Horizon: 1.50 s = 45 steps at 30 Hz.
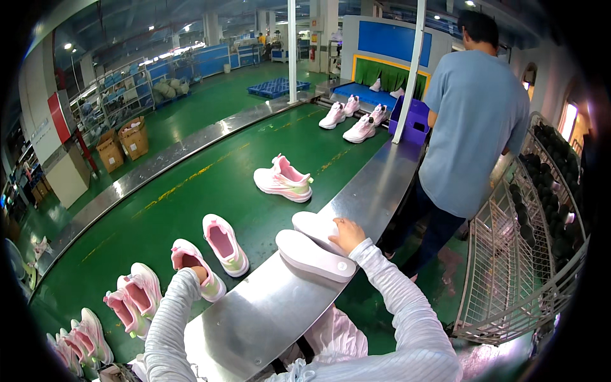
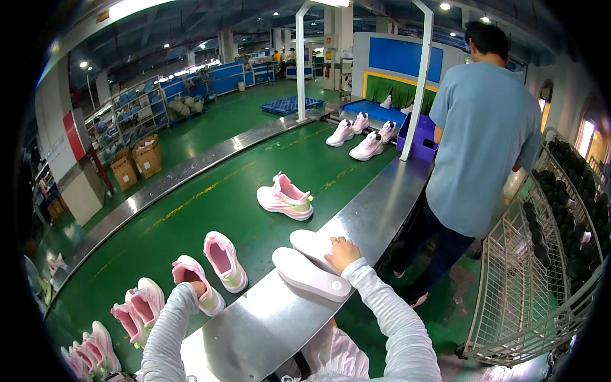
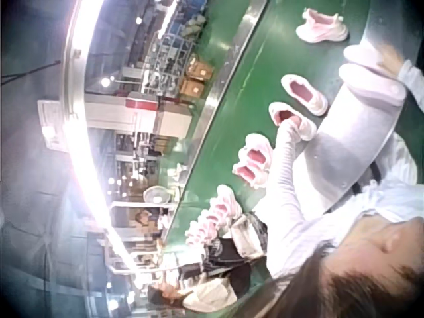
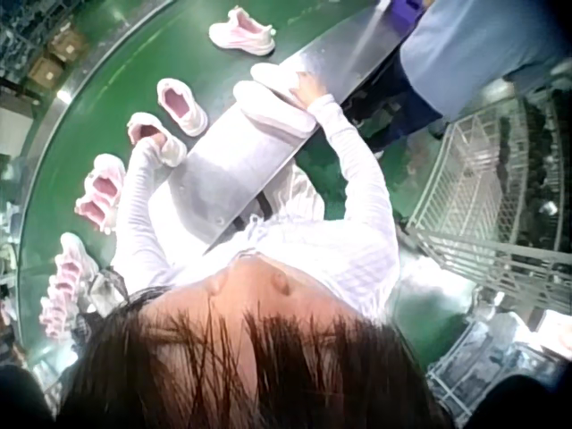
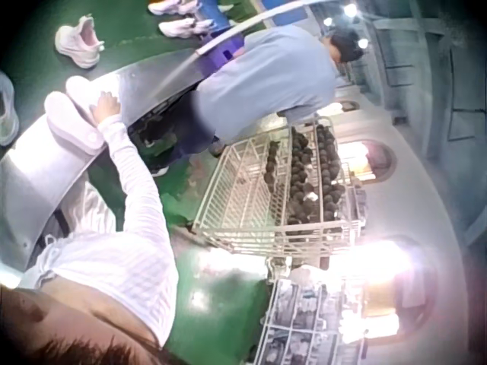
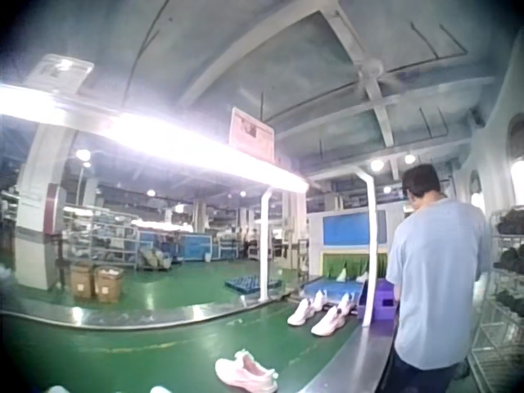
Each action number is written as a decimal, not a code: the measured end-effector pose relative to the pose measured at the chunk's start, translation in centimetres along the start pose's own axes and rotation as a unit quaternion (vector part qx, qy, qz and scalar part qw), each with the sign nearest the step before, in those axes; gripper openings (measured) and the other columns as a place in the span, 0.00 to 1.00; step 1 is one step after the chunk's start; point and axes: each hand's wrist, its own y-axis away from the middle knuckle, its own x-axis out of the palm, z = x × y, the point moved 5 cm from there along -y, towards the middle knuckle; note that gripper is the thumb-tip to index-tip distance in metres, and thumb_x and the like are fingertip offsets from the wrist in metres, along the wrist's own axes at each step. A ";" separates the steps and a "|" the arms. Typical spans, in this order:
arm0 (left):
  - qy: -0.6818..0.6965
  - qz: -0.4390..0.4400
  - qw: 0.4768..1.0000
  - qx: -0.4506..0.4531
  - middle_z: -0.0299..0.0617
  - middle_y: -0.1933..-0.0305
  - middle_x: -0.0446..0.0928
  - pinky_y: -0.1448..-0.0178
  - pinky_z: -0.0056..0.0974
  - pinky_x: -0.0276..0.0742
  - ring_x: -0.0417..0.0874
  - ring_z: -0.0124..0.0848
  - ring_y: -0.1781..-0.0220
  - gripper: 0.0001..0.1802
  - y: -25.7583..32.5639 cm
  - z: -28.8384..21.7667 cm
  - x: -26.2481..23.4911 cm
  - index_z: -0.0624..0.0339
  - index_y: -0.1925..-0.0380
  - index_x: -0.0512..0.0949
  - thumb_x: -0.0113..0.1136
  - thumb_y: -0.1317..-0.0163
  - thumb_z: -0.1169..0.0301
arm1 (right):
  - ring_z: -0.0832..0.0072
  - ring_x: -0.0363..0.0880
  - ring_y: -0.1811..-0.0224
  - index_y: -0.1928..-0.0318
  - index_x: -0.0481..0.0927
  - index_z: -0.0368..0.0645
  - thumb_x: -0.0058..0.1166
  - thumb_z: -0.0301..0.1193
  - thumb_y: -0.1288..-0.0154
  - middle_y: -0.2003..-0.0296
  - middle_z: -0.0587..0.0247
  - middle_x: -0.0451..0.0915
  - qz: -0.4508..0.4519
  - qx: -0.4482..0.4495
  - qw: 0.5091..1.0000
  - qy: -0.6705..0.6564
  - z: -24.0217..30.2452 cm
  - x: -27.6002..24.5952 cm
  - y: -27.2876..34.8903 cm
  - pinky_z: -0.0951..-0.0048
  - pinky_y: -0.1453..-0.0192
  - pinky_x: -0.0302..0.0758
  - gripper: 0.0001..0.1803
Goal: The person inserts pink shoe insoles into white and pink sneakers moving along a factory conveyor belt. They pick up insoles from a stack, place them into the shoes, and then push the shoes forward on the belt. The person briefly walks to a nearby rack to restock insoles before returning to the line.
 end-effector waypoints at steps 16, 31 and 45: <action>-0.028 0.021 0.999 0.020 0.44 0.73 0.78 0.60 0.42 0.73 0.79 0.38 0.67 0.12 1.9 0.8 -1.4 0.56 0.74 0.78 0.53 0.52 0.61 | 0.56 0.76 0.61 0.39 0.55 0.48 0.58 0.46 0.55 0.63 0.47 0.77 0.232 0.026 0.970 0.062 0.6 -0.8 -0.6 0.63 0.56 0.72 0.43; 0.263 -0.243 0.894 0.268 0.52 0.68 0.74 0.43 0.45 0.61 0.73 0.47 0.55 0.15 8.7 -6.9 -11.2 0.61 0.68 0.75 0.51 0.47 0.60 | 0.71 0.76 0.72 0.55 0.73 0.45 0.50 0.43 0.44 0.75 0.59 0.76 0.242 -0.115 0.866 -0.421 13.1 -3.4 -2.2 0.74 0.67 0.71 0.19; 0.634 -0.380 0.674 -0.007 0.48 0.75 0.77 0.66 0.39 0.71 0.78 0.39 0.72 0.15 3.6 -0.5 -8.8 0.58 0.73 0.79 0.51 0.44 0.59 | 0.79 0.71 0.85 0.61 0.72 0.59 0.44 0.37 0.44 0.76 0.63 0.79 0.537 -0.122 0.750 -0.366 24.3 7.0 -8.3 0.75 0.87 0.62 0.09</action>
